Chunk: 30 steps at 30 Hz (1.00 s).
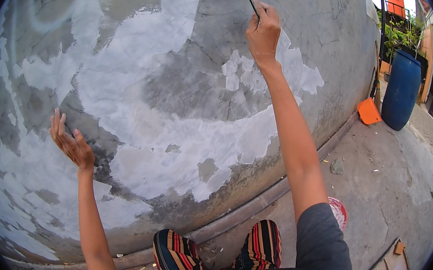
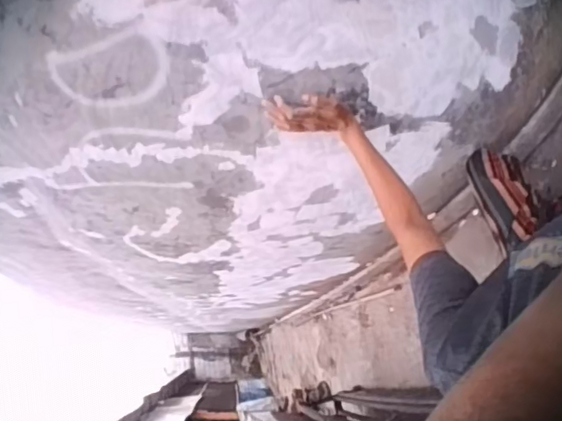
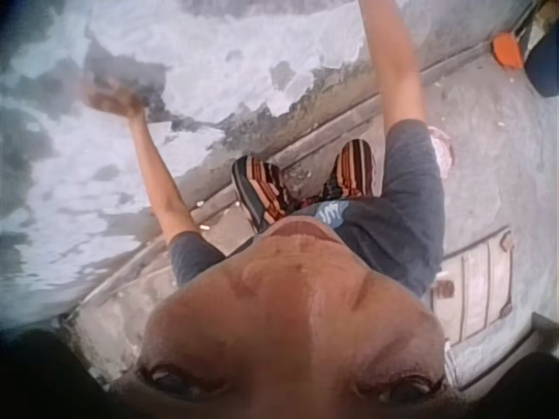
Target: The person applies white plaster to a concrete wall using a trowel and a smaller putty knife. They scoop plaster from a red bucket, spread it onto the wall, and smooth the surface repeatedly.
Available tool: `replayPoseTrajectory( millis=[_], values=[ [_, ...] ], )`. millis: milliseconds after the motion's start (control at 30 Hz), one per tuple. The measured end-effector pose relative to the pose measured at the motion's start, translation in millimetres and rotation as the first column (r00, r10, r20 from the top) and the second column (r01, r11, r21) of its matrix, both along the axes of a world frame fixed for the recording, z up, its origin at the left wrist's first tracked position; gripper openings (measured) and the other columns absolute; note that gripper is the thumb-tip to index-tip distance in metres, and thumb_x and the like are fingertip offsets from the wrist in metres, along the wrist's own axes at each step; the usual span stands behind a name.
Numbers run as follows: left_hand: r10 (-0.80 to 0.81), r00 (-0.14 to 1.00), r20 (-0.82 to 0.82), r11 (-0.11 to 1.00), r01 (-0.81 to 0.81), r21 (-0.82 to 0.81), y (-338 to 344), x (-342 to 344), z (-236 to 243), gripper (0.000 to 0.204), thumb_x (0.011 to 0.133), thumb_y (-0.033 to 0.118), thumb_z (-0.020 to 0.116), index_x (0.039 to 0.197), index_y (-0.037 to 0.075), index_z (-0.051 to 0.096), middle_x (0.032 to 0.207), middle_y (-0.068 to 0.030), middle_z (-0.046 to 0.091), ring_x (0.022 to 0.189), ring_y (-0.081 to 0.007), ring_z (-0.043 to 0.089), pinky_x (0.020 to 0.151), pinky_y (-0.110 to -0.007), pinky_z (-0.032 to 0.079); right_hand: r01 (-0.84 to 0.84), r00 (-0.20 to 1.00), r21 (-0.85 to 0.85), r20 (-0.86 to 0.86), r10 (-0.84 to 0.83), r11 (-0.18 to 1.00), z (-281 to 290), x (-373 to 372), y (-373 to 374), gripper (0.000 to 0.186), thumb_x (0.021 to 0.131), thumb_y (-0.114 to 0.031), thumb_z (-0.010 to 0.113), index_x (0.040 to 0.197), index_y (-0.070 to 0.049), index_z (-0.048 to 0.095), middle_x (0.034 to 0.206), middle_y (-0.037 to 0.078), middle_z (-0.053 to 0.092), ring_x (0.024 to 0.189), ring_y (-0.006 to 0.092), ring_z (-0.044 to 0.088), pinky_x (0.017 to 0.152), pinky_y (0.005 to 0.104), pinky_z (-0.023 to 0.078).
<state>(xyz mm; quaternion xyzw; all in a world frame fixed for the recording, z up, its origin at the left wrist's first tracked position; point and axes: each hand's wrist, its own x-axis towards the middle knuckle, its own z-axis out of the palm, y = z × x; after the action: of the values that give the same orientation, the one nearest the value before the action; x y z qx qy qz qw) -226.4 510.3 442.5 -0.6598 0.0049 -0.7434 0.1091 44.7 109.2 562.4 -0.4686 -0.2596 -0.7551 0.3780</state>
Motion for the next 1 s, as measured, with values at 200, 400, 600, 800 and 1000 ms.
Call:
replayPoseTrajectory(
  millis=[200, 400, 600, 800, 1000],
  values=[
    [0.065, 0.998, -0.008, 0.998, -0.064, 0.025, -3, 2, 2, 0.042, 0.096, 0.021, 0.04, 0.135, 0.009, 0.046, 0.148, -0.0094, 0.046, 0.142, -0.0313, 0.034, 0.121, -0.051, 0.016, -0.031, 0.982, -0.095, -0.189, 0.012, 0.995, -40, -26, 64, 0.055, 0.072, 0.01, 0.059, 0.127, 0.003, 0.061, 0.11, 0.017, 0.056, 0.105, 0.0354, 0.055, 0.085, 0.0424, 0.051],
    [0.081, 0.997, -0.004, 0.997, -0.081, 0.002, 2, -2, -4, 0.04, 0.096, 0.019, 0.04, 0.135, 0.01, 0.047, 0.148, -0.0079, 0.047, 0.142, -0.031, 0.034, 0.12, -0.051, 0.016, -0.205, 0.955, -0.407, -0.283, 0.091, 0.89, -85, -61, 46, 0.047, 0.076, 0.01, 0.058, 0.123, 0.003, 0.062, 0.11, 0.015, 0.059, 0.1, 0.035, 0.058, 0.085, 0.0414, 0.05],
    [0.032, 0.999, 0.018, 0.999, -0.032, 0.006, 0, 6, -2, 0.039, 0.096, 0.019, 0.04, 0.134, 0.01, 0.048, 0.147, -0.0078, 0.048, 0.141, -0.0313, 0.035, 0.12, -0.051, 0.016, 0.05, 0.923, -0.072, -0.377, -0.073, 0.996, 15, -6, -56, 0.026, 0.09, -0.009, 0.059, 0.113, -0.012, 0.071, 0.087, 0.013, 0.066, 0.073, 0.0326, 0.064, 0.066, 0.0402, 0.05],
    [0.043, 0.999, 0.012, 0.999, -0.043, 0.007, 3, -1, 1, 0.04, 0.096, 0.02, 0.041, 0.135, 0.01, 0.047, 0.147, -0.0077, 0.048, 0.141, -0.0314, 0.035, 0.12, -0.051, 0.016, 0.029, 0.894, -0.132, -0.44, -0.085, 0.991, 29, 11, -39, 0.026, 0.088, -0.021, 0.06, 0.103, -0.001, 0.067, 0.085, 0.029, 0.066, 0.083, 0.048, 0.064, 0.075, 0.0554, 0.051],
    [0.044, 0.999, 0.009, 0.999, -0.044, 0.006, -6, 2, 2, 0.04, 0.096, 0.02, 0.041, 0.135, 0.01, 0.048, 0.147, -0.0078, 0.048, 0.141, -0.0319, 0.035, 0.12, -0.051, 0.016, 0.111, 0.924, -0.156, -0.348, -0.159, 0.982, 19, 6, -18, 0.02, 0.086, -0.018, 0.06, 0.092, -0.002, 0.069, 0.077, 0.026, 0.065, 0.074, 0.0459, 0.064, 0.067, 0.054, 0.051]
  ],
)
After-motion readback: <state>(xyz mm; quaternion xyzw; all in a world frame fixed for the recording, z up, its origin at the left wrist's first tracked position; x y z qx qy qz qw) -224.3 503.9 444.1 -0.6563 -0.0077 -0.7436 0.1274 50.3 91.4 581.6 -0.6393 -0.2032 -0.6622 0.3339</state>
